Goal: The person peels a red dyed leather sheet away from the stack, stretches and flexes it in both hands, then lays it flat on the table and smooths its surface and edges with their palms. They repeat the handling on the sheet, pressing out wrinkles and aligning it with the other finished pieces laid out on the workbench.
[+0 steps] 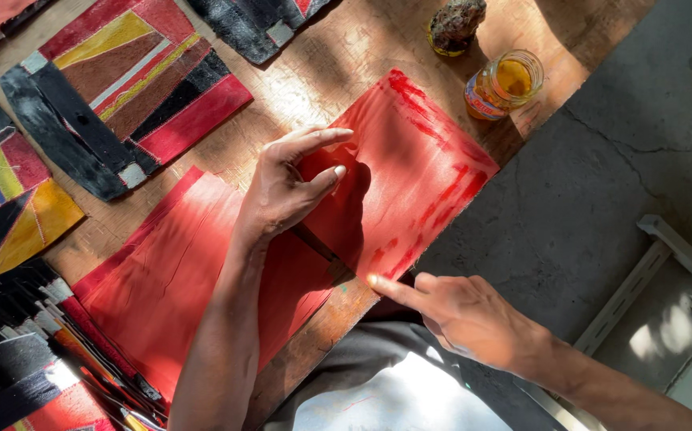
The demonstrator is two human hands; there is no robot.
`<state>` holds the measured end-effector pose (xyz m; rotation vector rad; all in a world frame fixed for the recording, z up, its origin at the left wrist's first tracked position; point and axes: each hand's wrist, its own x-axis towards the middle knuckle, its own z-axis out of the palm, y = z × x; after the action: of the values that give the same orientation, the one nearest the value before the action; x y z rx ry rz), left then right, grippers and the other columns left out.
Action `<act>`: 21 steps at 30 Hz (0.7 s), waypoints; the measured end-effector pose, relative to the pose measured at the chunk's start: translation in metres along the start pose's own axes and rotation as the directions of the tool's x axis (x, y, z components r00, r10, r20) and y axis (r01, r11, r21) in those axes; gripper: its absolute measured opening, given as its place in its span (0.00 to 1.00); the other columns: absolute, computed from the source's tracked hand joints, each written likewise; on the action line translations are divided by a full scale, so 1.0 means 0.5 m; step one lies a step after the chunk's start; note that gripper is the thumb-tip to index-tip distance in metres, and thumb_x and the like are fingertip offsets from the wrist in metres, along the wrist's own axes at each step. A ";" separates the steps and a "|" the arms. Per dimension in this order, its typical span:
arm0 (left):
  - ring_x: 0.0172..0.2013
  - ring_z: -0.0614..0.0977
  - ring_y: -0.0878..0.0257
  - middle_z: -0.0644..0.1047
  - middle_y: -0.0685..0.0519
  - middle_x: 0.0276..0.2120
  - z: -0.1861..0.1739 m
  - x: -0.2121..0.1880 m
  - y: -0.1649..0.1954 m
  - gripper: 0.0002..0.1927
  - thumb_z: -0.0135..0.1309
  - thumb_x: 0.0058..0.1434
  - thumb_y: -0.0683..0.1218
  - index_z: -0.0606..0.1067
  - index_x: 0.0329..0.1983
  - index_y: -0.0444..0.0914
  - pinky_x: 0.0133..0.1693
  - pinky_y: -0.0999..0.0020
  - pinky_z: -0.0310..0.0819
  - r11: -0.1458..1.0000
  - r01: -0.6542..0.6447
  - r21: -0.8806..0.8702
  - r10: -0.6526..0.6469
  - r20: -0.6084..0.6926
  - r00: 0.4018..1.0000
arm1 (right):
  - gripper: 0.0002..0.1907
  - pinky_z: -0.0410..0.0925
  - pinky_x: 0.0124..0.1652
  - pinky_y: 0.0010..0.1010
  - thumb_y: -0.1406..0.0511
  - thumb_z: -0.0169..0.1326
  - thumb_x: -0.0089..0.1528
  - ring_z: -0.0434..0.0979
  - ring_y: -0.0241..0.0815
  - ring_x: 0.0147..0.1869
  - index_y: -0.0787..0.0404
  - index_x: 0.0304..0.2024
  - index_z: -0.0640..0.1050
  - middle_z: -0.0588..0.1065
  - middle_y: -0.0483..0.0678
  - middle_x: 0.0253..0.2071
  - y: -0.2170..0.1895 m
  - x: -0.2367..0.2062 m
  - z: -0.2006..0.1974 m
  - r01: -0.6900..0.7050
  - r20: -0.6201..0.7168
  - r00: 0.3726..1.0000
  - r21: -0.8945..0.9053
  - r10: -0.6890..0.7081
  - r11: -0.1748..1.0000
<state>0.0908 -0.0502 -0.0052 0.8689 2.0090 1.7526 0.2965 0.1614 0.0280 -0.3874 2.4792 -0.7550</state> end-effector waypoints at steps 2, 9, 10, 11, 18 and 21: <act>0.52 0.81 0.64 0.81 0.49 0.49 0.001 0.002 -0.001 0.21 0.60 0.60 0.35 0.77 0.57 0.34 0.56 0.70 0.73 0.999 -0.014 -0.048 0.014 0.001 1.000 | 0.37 0.73 0.24 0.31 0.71 0.55 0.59 0.71 0.38 0.24 0.51 0.71 0.63 0.69 0.46 0.29 0.007 -0.014 0.000 0.055 -0.238 0.969 -0.020 -0.058 0.998; 0.49 0.82 0.66 0.83 0.50 0.48 0.006 0.014 -0.011 0.21 0.60 0.58 0.35 0.78 0.56 0.36 0.55 0.71 0.75 1.000 0.003 0.005 -0.003 -0.012 1.000 | 0.41 0.74 0.23 0.31 0.73 0.53 0.60 0.72 0.41 0.22 0.49 0.75 0.59 0.69 0.46 0.30 0.018 -0.019 0.017 -0.217 -0.190 0.966 -0.211 0.178 0.953; 0.49 0.82 0.66 0.83 0.50 0.48 0.007 0.016 -0.014 0.20 0.60 0.58 0.35 0.79 0.56 0.36 0.54 0.71 0.76 1.000 0.014 0.005 -0.014 -0.011 1.000 | 0.41 0.74 0.24 0.32 0.72 0.54 0.60 0.71 0.41 0.22 0.49 0.75 0.60 0.68 0.46 0.30 0.016 -0.018 0.022 -0.229 -0.209 0.961 -0.228 0.182 0.947; 0.49 0.82 0.66 0.83 0.50 0.48 0.007 0.017 -0.018 0.20 0.60 0.58 0.35 0.79 0.56 0.36 0.54 0.71 0.76 1.000 0.020 0.005 -0.020 -0.013 1.000 | 0.41 0.73 0.24 0.34 0.72 0.54 0.59 0.71 0.41 0.22 0.49 0.74 0.60 0.68 0.46 0.30 0.012 -0.020 0.026 -0.239 -0.231 0.956 -0.249 0.182 0.938; 0.46 0.84 0.68 0.82 0.51 0.50 0.011 0.021 -0.030 0.20 0.58 0.61 0.34 0.79 0.57 0.37 0.49 0.72 0.81 0.996 -0.005 -0.090 0.005 -0.007 1.000 | 0.31 0.72 0.24 0.30 0.69 0.54 0.65 0.70 0.39 0.26 0.46 0.69 0.63 0.66 0.44 0.32 -0.009 -0.018 0.041 -0.218 -0.098 0.975 -0.208 0.202 0.953; 0.42 0.84 0.69 0.83 0.51 0.46 0.007 0.019 -0.026 0.20 0.60 0.61 0.35 0.79 0.57 0.37 0.45 0.73 0.80 0.998 0.040 -0.040 -0.040 -0.016 0.999 | 0.49 0.71 0.24 0.31 0.76 0.54 0.48 0.70 0.40 0.28 0.51 0.72 0.60 0.66 0.45 0.34 -0.020 -0.015 0.024 -0.077 -0.024 0.997 -0.063 0.076 0.995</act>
<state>0.0830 -0.0422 -0.0170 0.7991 1.9807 1.7773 0.3106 0.1511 0.0282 -0.3066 2.5277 -0.6532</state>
